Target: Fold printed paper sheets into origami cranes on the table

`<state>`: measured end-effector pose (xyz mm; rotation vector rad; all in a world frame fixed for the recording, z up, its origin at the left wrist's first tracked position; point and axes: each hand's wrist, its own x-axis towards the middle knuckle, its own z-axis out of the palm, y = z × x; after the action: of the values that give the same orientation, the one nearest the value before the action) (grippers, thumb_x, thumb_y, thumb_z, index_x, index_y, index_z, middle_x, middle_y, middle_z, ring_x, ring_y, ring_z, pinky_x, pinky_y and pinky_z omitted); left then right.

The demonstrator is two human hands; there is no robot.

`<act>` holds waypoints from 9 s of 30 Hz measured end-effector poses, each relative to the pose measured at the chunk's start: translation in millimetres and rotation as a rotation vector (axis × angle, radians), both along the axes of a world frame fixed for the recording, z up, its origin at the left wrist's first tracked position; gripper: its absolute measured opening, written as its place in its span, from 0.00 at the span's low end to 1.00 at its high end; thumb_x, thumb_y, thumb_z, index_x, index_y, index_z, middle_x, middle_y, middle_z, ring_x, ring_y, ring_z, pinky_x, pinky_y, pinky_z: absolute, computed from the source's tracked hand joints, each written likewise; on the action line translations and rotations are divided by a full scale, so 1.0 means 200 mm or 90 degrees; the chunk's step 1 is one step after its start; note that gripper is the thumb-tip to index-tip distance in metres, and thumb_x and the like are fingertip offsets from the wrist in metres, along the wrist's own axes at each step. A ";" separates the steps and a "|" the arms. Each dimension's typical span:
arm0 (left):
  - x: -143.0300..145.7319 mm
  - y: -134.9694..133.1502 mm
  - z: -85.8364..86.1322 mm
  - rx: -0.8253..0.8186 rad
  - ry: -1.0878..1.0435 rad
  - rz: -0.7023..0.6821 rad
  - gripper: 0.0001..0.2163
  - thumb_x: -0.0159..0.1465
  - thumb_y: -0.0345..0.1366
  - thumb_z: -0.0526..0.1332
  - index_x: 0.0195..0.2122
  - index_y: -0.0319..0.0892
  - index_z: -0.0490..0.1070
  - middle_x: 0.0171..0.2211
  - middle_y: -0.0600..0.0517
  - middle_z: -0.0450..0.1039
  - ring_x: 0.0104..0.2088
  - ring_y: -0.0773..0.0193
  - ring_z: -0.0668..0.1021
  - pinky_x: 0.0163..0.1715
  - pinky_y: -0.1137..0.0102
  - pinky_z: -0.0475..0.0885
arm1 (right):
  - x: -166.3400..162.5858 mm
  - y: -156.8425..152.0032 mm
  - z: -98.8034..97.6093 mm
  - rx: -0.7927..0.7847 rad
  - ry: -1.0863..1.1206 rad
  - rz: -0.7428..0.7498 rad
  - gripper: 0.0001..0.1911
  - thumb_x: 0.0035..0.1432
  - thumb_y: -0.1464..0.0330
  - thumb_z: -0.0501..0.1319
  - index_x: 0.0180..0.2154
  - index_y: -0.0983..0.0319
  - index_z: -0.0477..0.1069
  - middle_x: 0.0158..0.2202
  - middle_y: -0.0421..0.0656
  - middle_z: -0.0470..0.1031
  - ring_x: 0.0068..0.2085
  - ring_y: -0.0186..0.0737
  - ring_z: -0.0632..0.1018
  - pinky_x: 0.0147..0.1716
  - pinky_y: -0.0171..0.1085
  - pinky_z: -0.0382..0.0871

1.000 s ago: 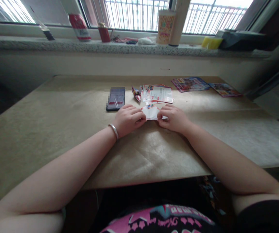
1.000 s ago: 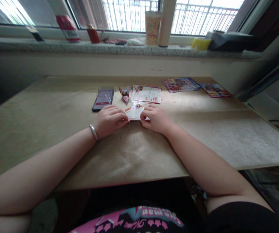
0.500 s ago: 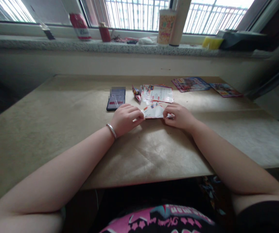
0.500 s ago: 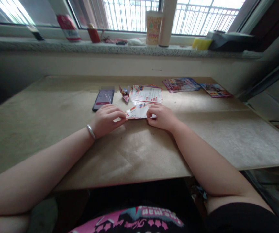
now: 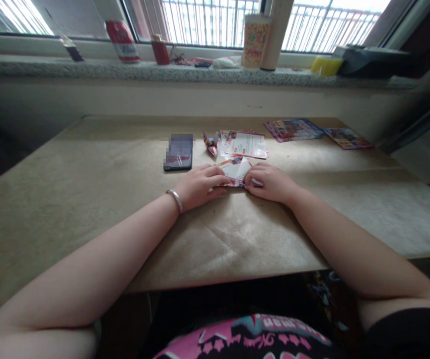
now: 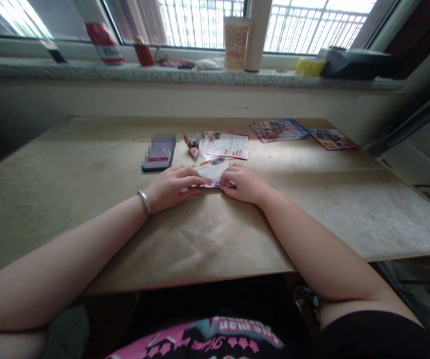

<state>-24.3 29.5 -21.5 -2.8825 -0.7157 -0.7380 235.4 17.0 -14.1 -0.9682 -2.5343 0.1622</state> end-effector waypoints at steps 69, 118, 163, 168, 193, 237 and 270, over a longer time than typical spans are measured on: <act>-0.03 -0.01 0.02 -0.050 0.121 0.093 0.20 0.66 0.49 0.53 0.52 0.45 0.71 0.51 0.46 0.73 0.49 0.55 0.73 0.53 0.57 0.62 | 0.03 0.03 -0.01 0.020 0.150 -0.174 0.11 0.60 0.66 0.57 0.29 0.60 0.77 0.29 0.44 0.77 0.35 0.42 0.73 0.38 0.41 0.68; -0.03 -0.01 0.01 -0.082 0.064 -0.019 0.15 0.65 0.31 0.53 0.50 0.43 0.73 0.50 0.49 0.75 0.48 0.59 0.75 0.51 0.61 0.72 | -0.02 -0.03 0.01 -0.169 0.071 -0.129 0.17 0.58 0.69 0.54 0.45 0.60 0.78 0.42 0.45 0.80 0.41 0.42 0.78 0.41 0.40 0.70; -0.01 -0.02 0.02 -0.027 0.074 -0.037 0.14 0.67 0.34 0.54 0.51 0.43 0.73 0.46 0.48 0.77 0.42 0.61 0.76 0.45 0.65 0.72 | -0.17 -0.04 -0.01 0.079 -0.094 -0.223 0.14 0.61 0.62 0.54 0.33 0.61 0.75 0.37 0.47 0.77 0.42 0.46 0.72 0.47 0.43 0.60; -0.01 -0.02 0.01 -0.031 0.064 -0.029 0.14 0.66 0.33 0.54 0.49 0.43 0.74 0.44 0.48 0.78 0.42 0.61 0.76 0.44 0.65 0.73 | -0.14 0.01 -0.04 0.017 -0.056 -0.242 0.12 0.58 0.61 0.58 0.30 0.61 0.74 0.37 0.47 0.76 0.42 0.45 0.72 0.44 0.41 0.62; 0.00 -0.05 0.01 0.007 0.086 0.049 0.13 0.67 0.35 0.53 0.44 0.43 0.77 0.39 0.48 0.78 0.39 0.61 0.76 0.40 0.66 0.73 | -0.10 0.08 -0.05 -0.150 -0.041 -0.307 0.12 0.57 0.58 0.62 0.32 0.60 0.76 0.34 0.45 0.78 0.36 0.41 0.74 0.34 0.36 0.61; 0.03 -0.07 0.02 0.019 0.121 0.059 0.14 0.67 0.36 0.53 0.47 0.44 0.76 0.38 0.47 0.76 0.38 0.61 0.76 0.37 0.67 0.72 | -0.12 0.06 -0.03 -0.099 -0.094 -0.307 0.12 0.58 0.58 0.59 0.30 0.59 0.75 0.33 0.45 0.80 0.37 0.43 0.76 0.32 0.37 0.60; -0.03 -0.04 0.07 -0.125 0.118 0.086 0.16 0.59 0.27 0.54 0.42 0.43 0.79 0.42 0.49 0.76 0.42 0.60 0.75 0.47 0.64 0.72 | -0.12 0.05 -0.05 -0.109 -0.037 -0.296 0.11 0.57 0.61 0.61 0.28 0.60 0.74 0.31 0.44 0.78 0.34 0.40 0.74 0.32 0.36 0.60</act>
<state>-30.1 22.3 -8.5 -2.9822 -0.9957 -0.3979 210.8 26.4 -23.5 -1.6184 -2.2965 0.2142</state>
